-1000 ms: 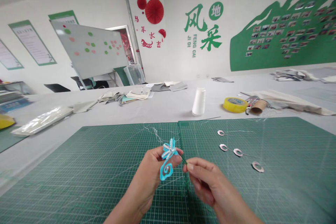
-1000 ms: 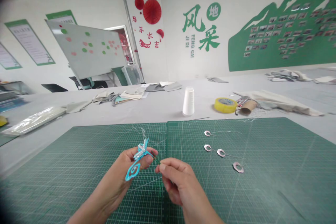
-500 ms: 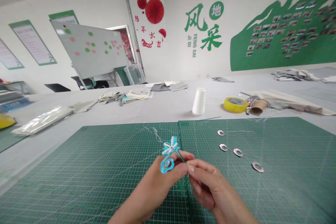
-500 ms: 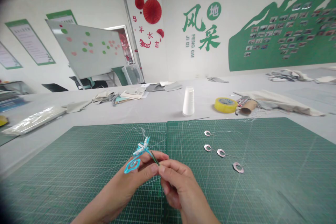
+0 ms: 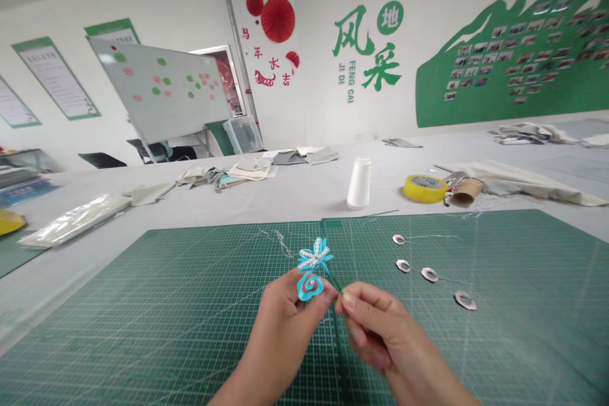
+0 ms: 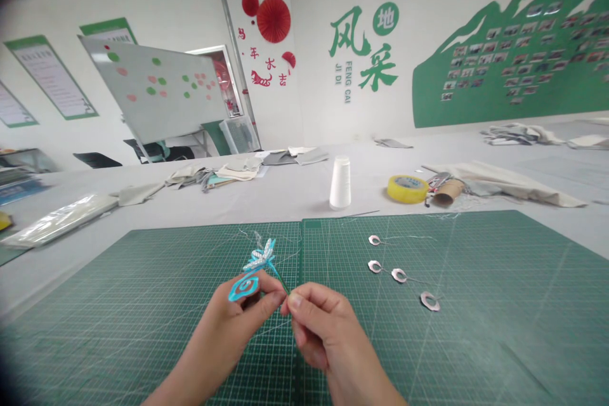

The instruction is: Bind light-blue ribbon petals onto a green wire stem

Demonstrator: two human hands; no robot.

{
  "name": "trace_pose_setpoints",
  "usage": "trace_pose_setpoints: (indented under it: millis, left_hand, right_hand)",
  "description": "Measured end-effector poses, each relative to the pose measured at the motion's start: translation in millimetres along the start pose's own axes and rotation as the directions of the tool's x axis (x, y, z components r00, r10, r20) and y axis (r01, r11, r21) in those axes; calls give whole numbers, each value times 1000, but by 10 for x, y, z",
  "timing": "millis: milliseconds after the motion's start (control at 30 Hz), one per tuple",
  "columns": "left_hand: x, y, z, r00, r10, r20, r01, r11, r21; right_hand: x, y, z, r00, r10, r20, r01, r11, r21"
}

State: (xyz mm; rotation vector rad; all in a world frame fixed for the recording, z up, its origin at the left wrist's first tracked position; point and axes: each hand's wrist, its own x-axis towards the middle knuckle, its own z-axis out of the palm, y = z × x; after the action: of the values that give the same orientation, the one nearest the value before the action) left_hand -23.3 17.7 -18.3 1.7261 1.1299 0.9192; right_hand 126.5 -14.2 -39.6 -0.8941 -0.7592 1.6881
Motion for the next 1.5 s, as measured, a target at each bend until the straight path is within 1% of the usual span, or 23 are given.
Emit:
trace_pose_setpoints:
  millis: [67, 133, 167, 267, 367, 433, 500, 567, 600, 667, 700, 733, 800, 867, 1000, 1133, 1267, 1333, 1433, 1500]
  left_hand:
    - [-45, 21, -8, 995, 96, 1, -94, 979, 183]
    - [-88, 42, -20, 982, 186, 36, -187, 919, 347]
    - [-106, 50, -25, 974, 219, 61, -225, 888, 402]
    - [-137, 61, -25, 945, 294, 141, -326, 823, 465]
    - [-140, 53, -4, 928, 324, 183, -372, 804, 464]
    - [-126, 44, 3, 931, 310, 195, -365, 822, 436]
    - [-97, 34, -13, 943, 249, 221, -321, 857, 403]
    - [-57, 20, -56, 962, 146, 232, -226, 902, 367]
    - [-35, 11, -82, 977, 91, 191, -152, 931, 333]
    - [6, -6, -133, 998, -2, 68, -12, 979, 204]
    - [22, -12, -150, 998, -25, 51, 19, 994, 110]
    - [34, -16, -161, 997, -52, 53, 53, 999, -11]
    - [43, -19, -159, 990, -102, 93, 121, 967, -226]
    - [38, -17, -142, 985, -131, 115, 161, 939, -303]
    - [21, -8, -127, 988, -132, 76, 149, 941, -304]
    - [20, 16, -130, 989, -103, 104, 131, 939, -318]
    - [29, 29, -121, 995, -74, 67, 93, 937, -337]
    - [30, 22, -135, 996, -81, 24, 84, 942, -325]
    - [26, 5, -180, 993, -92, -72, 64, 942, -328]
    - [23, -2, -206, 985, -103, -138, 43, 921, -387]
  right_hand:
    - [16, -14, -10, 998, -44, -37, 42, 998, -45]
    - [43, -18, -34, 994, -82, -68, 76, 993, -87]
    - [59, -16, -48, 993, -96, -75, 88, 990, -107]
    - [109, 2, -87, 986, -137, -95, 122, 982, -147]
    - [139, 14, -102, 979, -155, -132, 136, 981, -137]
    - [135, 10, -97, 981, -137, -141, 119, 985, -124]
    - [116, 2, -84, 984, -107, -142, 90, 988, -123]
    - [94, -5, -70, 986, -94, -134, 77, 989, -125]
    - [87, -6, -64, 988, -95, -125, 80, 989, -126]
    - [80, -2, -54, 990, -101, -94, 88, 987, -137]
    - [79, 3, -50, 993, -96, -75, 85, 986, -147]
    - [80, 11, -47, 995, -84, -50, 75, 984, -159]
    - [81, 28, -40, 999, -54, -5, 52, 981, -186]
    - [81, 44, -32, 999, -22, 37, 30, 977, -213]
    - [85, 55, -28, 997, 16, 80, 4, 969, -245]
    - [79, 44, -43, 994, 34, 106, -1, 956, -293]
    - [59, -6, -62, 989, 25, 146, 22, 950, -311]
    - [50, -39, -70, 980, 40, 194, 27, 944, -330]
    - [41, -65, -73, 958, 99, 269, -3, 942, -336]
    - [39, -58, -66, 958, 107, 265, -26, 956, -292]
